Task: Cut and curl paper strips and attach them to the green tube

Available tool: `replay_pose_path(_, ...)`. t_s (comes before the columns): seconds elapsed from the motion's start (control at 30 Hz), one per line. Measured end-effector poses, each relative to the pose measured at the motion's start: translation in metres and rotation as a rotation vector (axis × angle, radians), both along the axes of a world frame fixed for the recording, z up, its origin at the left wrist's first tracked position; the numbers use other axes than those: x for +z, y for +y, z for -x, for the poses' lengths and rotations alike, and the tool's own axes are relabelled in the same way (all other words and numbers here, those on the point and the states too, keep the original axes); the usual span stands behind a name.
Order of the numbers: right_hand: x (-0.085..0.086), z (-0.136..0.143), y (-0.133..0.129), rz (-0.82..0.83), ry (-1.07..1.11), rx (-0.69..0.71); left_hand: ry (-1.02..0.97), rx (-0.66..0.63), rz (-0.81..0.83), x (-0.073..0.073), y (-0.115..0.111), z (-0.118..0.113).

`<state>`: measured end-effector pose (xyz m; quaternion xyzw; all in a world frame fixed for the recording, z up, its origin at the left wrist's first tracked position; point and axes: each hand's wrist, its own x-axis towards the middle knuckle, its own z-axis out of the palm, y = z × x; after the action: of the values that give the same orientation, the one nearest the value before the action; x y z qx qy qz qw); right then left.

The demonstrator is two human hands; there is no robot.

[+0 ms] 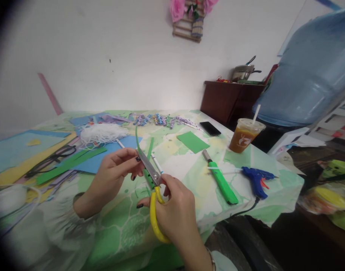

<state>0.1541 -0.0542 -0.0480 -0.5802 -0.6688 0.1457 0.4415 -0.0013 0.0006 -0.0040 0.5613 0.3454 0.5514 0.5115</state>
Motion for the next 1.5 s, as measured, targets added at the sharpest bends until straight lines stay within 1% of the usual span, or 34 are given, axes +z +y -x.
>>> replay_pose_path(0.33, 0.0013, 0.0004, -0.0007, 0.025, 0.018, 0.014, -0.04, -0.004, -0.01, -0.0007, -0.0013, -0.0015)
replay_pose_path(0.97, 0.0022, 0.0029, -0.0014, -0.05, 0.031, 0.012, -0.054, -0.019, 0.007, -0.0017, -0.0006, -0.0004)
replay_pose_path(1.2, 0.002, 0.0037, -0.0018, -0.033, 0.047, 0.019, -0.057, -0.021, 0.004, -0.0028, -0.0001, -0.001)
replay_pose_path(1.33, 0.0025, 0.0039, -0.0006, 0.008, 0.061, 0.026, -0.024, -0.027, -0.025, -0.0038, 0.0004, -0.0025)
replay_pose_path(1.5, 0.0044, 0.0049, -0.0006, 0.017, 0.07, 0.032, 0.001, -0.031, -0.058, -0.0039, -0.0007, -0.0028)
